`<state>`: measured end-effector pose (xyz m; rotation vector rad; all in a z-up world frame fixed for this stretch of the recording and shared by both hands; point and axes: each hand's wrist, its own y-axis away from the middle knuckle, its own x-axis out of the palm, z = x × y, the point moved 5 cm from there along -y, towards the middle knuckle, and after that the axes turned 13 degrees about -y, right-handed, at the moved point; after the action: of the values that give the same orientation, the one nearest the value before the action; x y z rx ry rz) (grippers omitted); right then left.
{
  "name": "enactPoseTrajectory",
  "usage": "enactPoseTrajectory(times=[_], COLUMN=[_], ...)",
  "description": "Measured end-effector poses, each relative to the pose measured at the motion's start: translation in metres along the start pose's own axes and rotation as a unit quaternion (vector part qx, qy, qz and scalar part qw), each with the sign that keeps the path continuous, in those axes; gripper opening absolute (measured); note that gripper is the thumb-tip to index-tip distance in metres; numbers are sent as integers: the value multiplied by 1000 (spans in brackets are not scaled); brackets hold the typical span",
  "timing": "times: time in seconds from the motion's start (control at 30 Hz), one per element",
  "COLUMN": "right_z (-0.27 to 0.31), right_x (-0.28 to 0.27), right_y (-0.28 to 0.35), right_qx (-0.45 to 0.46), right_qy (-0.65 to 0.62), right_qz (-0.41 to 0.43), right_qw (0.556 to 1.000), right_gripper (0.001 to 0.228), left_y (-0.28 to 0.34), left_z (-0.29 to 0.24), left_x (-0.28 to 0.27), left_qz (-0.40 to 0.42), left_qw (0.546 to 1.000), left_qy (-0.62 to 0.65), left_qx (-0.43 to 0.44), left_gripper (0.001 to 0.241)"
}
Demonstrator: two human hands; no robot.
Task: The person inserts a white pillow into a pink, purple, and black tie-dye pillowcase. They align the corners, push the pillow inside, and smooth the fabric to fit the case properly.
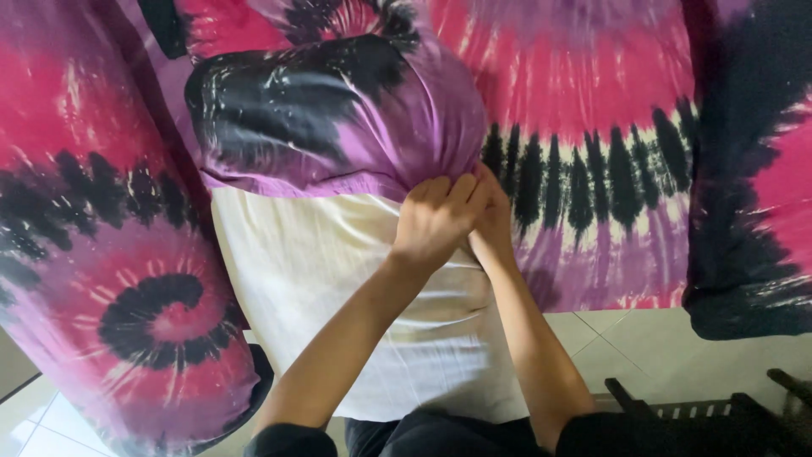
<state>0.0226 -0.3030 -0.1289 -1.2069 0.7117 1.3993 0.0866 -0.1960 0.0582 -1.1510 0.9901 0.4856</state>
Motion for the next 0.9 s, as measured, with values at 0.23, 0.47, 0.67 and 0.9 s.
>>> enactPoseTrajectory(times=[0.23, 0.47, 0.67, 0.9], right_z=[13, 0, -2, -5], right_x=[-84, -80, -55, -98], right_y=[-80, -102, -9, -11], right_qx=[86, 107, 67, 20], right_qy=[-609, -691, -643, -373], right_qz=[-89, -129, 52, 54], right_qw=[784, 703, 761, 926], right_gripper=[50, 21, 28, 14], left_y=[-6, 5, 4, 27], left_z=[-3, 31, 73, 74], left_x=[-12, -5, -4, 12], left_qz=[-15, 33, -9, 25], left_qw=[996, 995, 968, 992], left_qy=[91, -5, -47, 34], left_qx=[-11, -99, -246, -121], left_gripper=[18, 55, 12, 14])
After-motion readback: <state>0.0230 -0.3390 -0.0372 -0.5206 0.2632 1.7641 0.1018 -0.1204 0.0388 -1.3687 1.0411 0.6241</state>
